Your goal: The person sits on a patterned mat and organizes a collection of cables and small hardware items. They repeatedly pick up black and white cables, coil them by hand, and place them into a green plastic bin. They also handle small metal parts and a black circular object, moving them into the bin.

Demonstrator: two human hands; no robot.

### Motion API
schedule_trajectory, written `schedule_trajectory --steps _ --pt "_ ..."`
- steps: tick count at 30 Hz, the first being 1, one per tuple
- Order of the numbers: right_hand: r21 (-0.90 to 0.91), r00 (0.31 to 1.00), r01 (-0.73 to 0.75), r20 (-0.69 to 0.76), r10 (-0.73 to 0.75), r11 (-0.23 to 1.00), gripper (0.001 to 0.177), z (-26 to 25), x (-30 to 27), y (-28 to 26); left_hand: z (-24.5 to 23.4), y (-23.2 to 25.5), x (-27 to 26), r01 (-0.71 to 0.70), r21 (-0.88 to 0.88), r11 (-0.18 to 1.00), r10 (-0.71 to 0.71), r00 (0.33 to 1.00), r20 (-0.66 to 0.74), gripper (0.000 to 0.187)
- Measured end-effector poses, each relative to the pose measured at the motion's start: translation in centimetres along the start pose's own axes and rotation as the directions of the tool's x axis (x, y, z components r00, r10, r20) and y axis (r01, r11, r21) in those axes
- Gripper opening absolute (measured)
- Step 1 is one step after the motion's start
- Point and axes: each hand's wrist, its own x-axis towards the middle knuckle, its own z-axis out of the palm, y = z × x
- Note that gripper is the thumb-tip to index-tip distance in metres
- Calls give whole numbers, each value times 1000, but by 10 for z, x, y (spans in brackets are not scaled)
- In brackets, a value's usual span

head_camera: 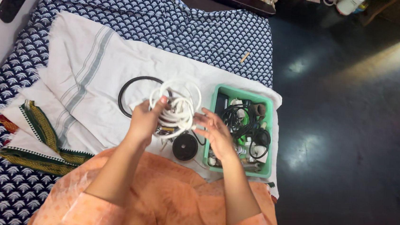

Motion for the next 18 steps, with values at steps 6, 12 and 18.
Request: schedule_trajectory --steps 6,12,18 --pt "232 994 -106 56 96 967 31 -8 -2 24 23 -16 -42 70 -126 990 -67 997 26 37" --pt "266 997 -76 46 66 961 35 -4 -5 11 35 -15 -39 -39 -106 994 57 985 166 38" --pt "359 999 3 43 -20 933 41 3 -12 0 42 -10 -37 47 -215 976 4 973 231 40"
